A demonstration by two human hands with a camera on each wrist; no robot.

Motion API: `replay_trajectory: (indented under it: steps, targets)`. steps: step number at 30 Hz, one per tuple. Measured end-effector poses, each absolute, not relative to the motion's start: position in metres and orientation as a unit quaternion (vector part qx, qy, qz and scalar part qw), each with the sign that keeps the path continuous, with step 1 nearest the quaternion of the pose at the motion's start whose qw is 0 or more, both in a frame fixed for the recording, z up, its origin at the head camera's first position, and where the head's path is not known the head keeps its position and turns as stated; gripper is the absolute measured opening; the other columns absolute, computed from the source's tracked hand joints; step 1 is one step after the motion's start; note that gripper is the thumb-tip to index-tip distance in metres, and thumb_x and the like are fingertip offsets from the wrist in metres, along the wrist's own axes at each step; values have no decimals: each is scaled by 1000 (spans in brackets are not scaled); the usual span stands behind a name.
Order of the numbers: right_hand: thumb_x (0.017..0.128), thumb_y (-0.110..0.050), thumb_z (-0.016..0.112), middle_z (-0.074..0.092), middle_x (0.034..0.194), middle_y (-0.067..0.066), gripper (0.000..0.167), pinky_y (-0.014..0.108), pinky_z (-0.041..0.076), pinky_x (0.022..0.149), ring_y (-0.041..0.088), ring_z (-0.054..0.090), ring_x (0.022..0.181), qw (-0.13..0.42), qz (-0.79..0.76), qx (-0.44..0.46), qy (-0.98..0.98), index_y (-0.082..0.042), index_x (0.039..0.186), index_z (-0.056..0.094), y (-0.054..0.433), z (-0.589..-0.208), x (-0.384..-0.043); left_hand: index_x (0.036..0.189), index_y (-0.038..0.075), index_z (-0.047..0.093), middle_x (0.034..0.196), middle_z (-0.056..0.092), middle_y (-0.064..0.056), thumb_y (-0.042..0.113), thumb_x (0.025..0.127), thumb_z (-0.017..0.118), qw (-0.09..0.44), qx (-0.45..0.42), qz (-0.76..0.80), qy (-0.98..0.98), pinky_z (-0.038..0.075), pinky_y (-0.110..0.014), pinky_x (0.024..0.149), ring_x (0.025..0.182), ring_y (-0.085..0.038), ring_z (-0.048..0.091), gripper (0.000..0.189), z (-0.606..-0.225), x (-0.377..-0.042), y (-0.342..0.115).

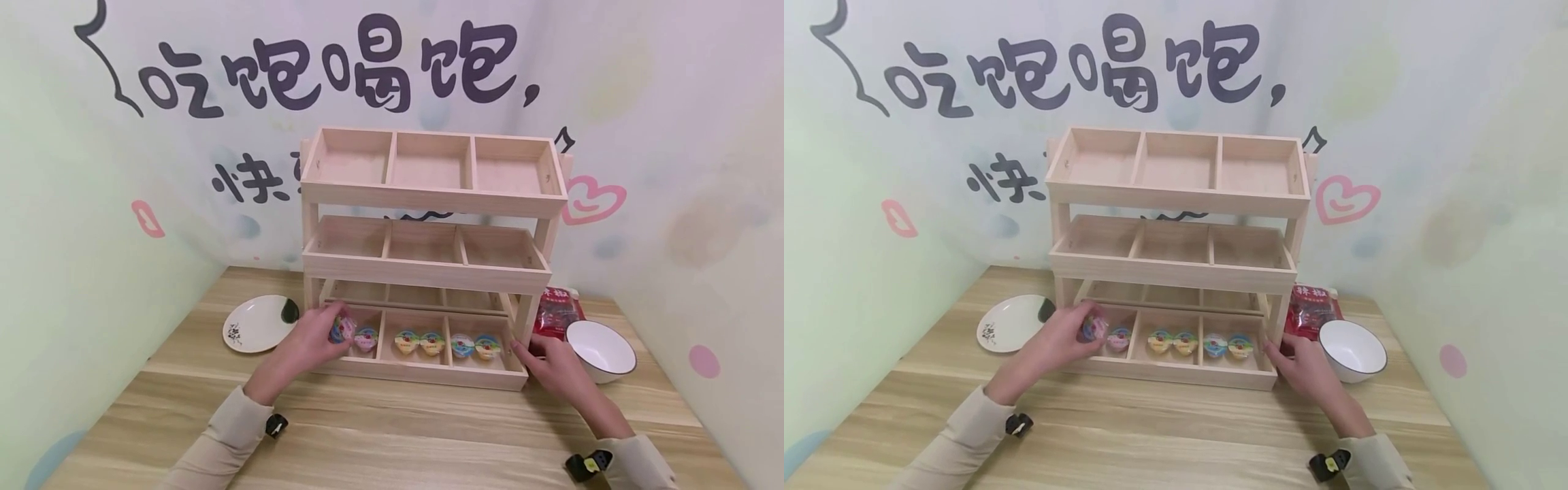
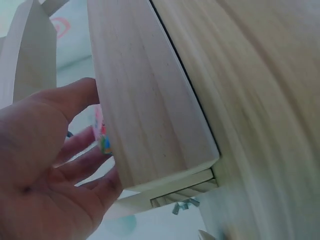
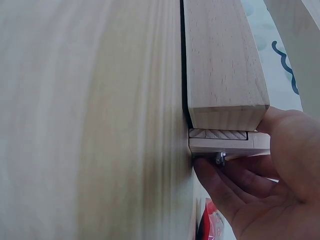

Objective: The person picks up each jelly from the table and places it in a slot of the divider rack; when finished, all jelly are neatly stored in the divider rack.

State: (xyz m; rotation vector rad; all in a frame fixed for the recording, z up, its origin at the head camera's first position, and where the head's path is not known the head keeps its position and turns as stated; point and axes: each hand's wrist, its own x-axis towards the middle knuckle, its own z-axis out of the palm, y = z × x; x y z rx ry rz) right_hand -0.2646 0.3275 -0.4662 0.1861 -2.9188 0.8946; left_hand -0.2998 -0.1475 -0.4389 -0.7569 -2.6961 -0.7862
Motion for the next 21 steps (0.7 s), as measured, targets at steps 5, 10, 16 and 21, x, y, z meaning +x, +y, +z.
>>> replay_trajectory:
  steps: [5, 10, 16, 21]
  targets:
    - [108, -41, 66, 80, 120, 21, 50, 46, 67, 82, 28, 78, 102, 38, 294, 59, -953, 1, 134, 72, 327, -466, -264, 119, 0, 71, 112, 71, -17, 13, 84, 91, 138, -242, -233, -932, 65, -39, 76, 95, -29, 70, 42, -437, -293, -143]
    - [109, -41, 66, 78, 123, 22, 52, 49, 67, 86, 30, 78, 105, 32, 295, 60, -953, 2, 136, 71, 327, -466, -264, 115, 0, 74, 116, 71, -19, 15, 83, 93, 151, -240, -193, -939, 65, -44, 83, 101, -31, 71, 40, -438, -288, -141]
    - [108, -41, 67, 79, 123, 22, 51, 48, 67, 85, 29, 77, 104, 34, 295, 59, -953, 2, 136, 71, 327, -466, -264, 112, 0, 76, 113, 74, -17, 18, 84, 94, 152, -246, -160, -944, 64, -44, 84, 98, -31, 72, 38, -439, -289, -141]
    - [109, -42, 66, 78, 124, 23, 52, 48, 67, 85, 29, 77, 104, 33, 294, 57, -953, 2, 137, 71, 327, -465, -263, 104, 4, 77, 97, 75, -11, 21, 84, 95, 129, -245, -162, -947, 60, -38, 73, 83, -21, 66, 32, -438, -292, -141]
